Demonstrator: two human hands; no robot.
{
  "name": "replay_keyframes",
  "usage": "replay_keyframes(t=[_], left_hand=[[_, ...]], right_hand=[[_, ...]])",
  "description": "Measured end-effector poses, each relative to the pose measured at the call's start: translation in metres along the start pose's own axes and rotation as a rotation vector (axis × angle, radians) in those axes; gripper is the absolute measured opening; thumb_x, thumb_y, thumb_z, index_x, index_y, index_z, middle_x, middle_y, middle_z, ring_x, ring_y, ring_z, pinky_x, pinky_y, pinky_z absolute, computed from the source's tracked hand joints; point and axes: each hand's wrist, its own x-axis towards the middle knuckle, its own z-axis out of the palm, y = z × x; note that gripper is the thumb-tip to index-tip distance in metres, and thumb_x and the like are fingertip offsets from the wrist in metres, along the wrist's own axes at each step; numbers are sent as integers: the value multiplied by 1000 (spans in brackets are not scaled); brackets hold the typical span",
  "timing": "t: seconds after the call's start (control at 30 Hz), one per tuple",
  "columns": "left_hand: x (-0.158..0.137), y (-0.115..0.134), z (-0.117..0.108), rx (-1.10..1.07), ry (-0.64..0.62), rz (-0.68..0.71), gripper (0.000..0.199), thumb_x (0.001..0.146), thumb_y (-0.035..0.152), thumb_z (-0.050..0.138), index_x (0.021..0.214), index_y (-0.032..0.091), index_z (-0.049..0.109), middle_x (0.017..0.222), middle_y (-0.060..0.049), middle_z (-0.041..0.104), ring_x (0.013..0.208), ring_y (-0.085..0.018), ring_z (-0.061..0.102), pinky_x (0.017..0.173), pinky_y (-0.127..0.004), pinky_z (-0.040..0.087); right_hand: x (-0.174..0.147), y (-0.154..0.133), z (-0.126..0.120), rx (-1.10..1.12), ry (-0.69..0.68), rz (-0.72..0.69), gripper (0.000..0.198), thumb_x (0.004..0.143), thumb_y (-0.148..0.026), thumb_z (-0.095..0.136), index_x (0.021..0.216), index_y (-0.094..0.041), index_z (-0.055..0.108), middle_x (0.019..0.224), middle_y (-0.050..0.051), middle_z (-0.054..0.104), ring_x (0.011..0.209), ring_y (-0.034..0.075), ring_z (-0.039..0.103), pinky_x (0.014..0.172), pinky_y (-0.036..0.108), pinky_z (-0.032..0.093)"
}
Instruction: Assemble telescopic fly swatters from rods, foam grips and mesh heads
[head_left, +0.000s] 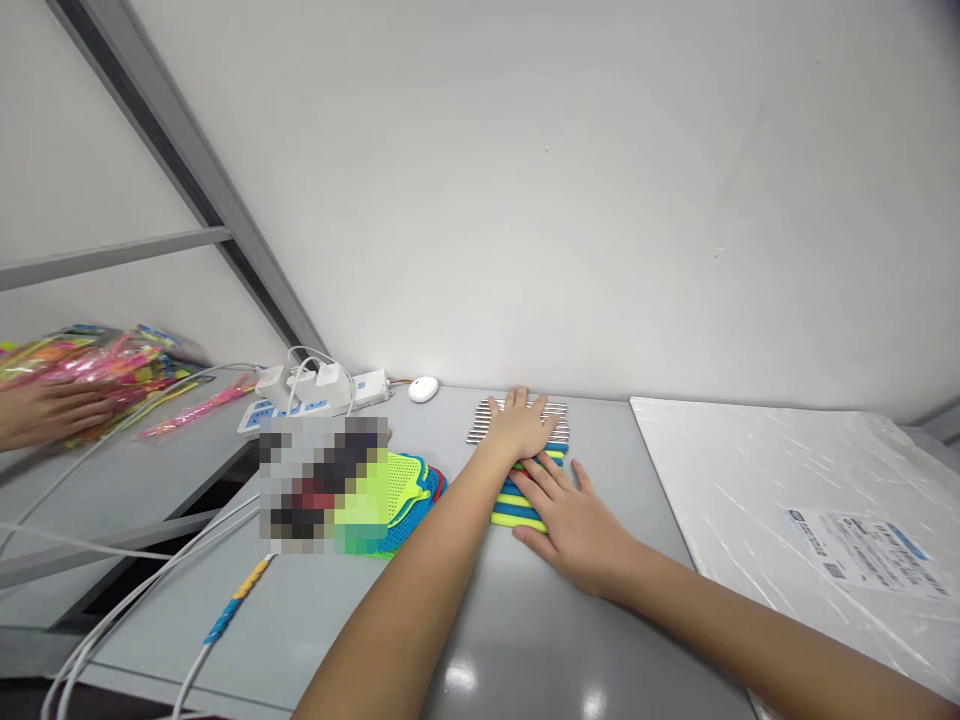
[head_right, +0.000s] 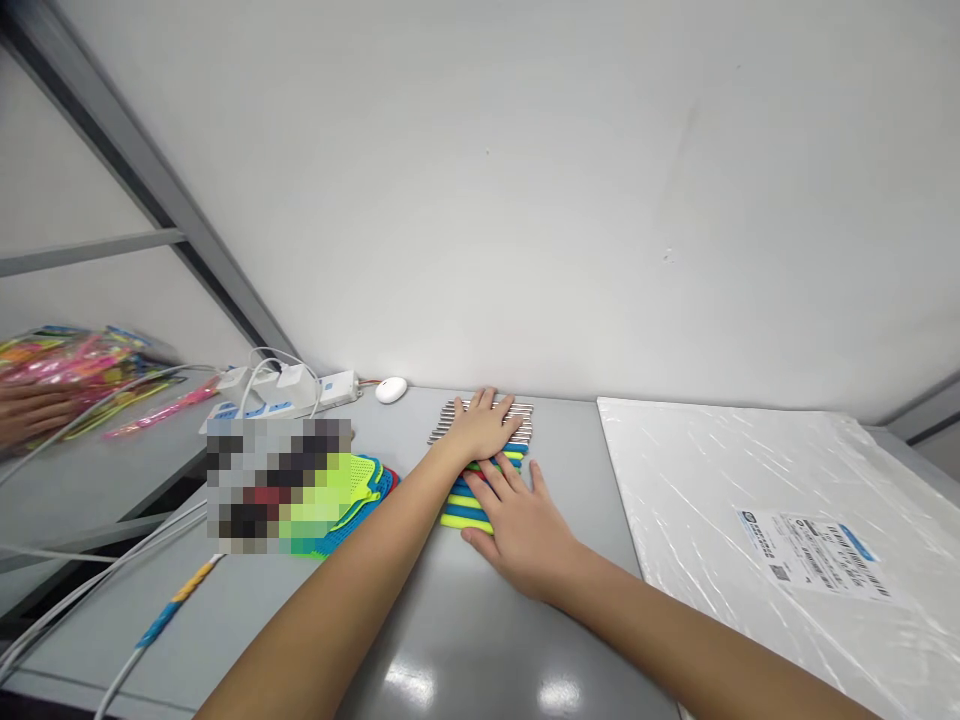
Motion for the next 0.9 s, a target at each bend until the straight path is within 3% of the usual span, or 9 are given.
replay_keyframes(t=[0.37, 0.53, 0.7, 0.9], left_hand=[[2, 4, 1, -5, 114, 9, 54, 95, 54, 25, 135, 24, 45, 145, -15, 42, 137, -32, 31, 109, -66, 13], [-7, 9, -5, 5, 190, 50, 51, 97, 50, 27, 134, 21, 46, 148, -16, 39, 137, -32, 31, 110, -65, 13], [-28, 7, -15, 28, 253, 125, 41, 97, 42, 35, 131, 23, 49, 150, -11, 37, 137, -29, 31, 112, -57, 19], [-69, -1, -25, 56, 273, 230, 26, 97, 30, 40, 104, 25, 65, 141, -6, 49, 130, -25, 39, 108, -47, 32]], right_hand=[[-1, 7, -3, -9, 27, -15, 65, 96, -55, 31, 153, -25, 22, 160, 6, 21, 147, 30, 12, 114, 64, 10], [-4, 4, -2, -31, 54, -27, 63, 97, -51, 34, 152, -23, 24, 158, 8, 26, 147, 30, 13, 114, 63, 9], [-7, 3, -2, -16, 94, -11, 63, 96, -51, 37, 151, -25, 25, 158, 9, 26, 146, 30, 16, 114, 61, 13], [-9, 4, 0, -8, 143, -3, 66, 92, -55, 42, 148, -21, 31, 157, 10, 27, 147, 30, 12, 115, 60, 13]])
